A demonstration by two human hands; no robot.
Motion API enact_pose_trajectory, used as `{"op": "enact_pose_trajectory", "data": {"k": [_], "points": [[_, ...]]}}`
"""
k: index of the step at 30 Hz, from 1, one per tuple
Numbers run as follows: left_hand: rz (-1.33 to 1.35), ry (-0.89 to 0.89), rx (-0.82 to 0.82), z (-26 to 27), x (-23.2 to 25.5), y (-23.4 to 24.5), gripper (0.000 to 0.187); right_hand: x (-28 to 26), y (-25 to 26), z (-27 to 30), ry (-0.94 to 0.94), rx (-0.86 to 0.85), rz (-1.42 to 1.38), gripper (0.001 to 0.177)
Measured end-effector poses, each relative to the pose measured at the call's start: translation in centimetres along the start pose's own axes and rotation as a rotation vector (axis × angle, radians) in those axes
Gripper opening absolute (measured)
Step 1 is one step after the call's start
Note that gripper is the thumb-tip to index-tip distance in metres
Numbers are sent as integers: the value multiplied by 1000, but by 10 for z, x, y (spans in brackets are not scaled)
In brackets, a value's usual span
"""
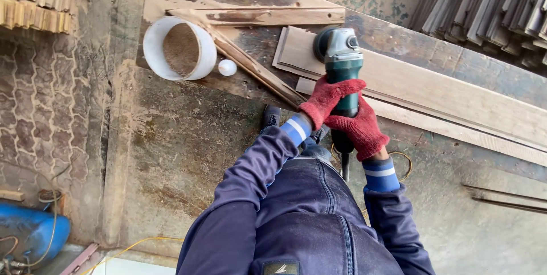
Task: Sanding a long wooden board using an angle grinder with a sanding disc.
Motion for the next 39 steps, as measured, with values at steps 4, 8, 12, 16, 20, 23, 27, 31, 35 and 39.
{"op": "enact_pose_trajectory", "data": {"k": [4, 8, 12, 16, 20, 23, 27, 31, 35, 39], "points": [[-19, -17, 78, 28, 37, 29, 55, -14, -30, -6, 19, -71, 8, 71], [-34, -50, 164, 41, 51, 25, 58, -20, -28, -9, -1, -118, 45, 71], [-1, 5, 52, 4, 6, -11, 63, 5, 12, -8, -74, -6, 59, 68], [41, 49, -83, -6, -33, -81, 62, 32, 70, 11, -84, 127, -120, 60], [-160, 151, -263, -13, -68, -147, 70, 85, 125, 13, -117, 333, -240, 57], [-255, 174, -327, -9, -69, -165, 71, 103, 140, 10, -123, 377, -224, 57], [-211, 183, -306, -1, -57, -141, 68, 99, 118, 17, -119, 381, -305, 61], [-149, 180, -224, 26, -27, -89, 62, 54, 77, 33, -87, 289, -254, 56], [-19, 134, -102, 34, -16, -37, 57, 35, 30, 36, -83, 174, -183, 57], [24, 59, -25, 40, -4, 9, 53, 28, -10, 28, -83, 67, -84, 63]]}}
Point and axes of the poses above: each hand's wrist, its own z-axis away from the middle knuckle, its own y-axis out of the back of the hand, x = y × z, the point moved 2 cm from there along -z, towards the middle knuckle, and after that the axes turned 10 degrees about -z, right-handed, at the moved point
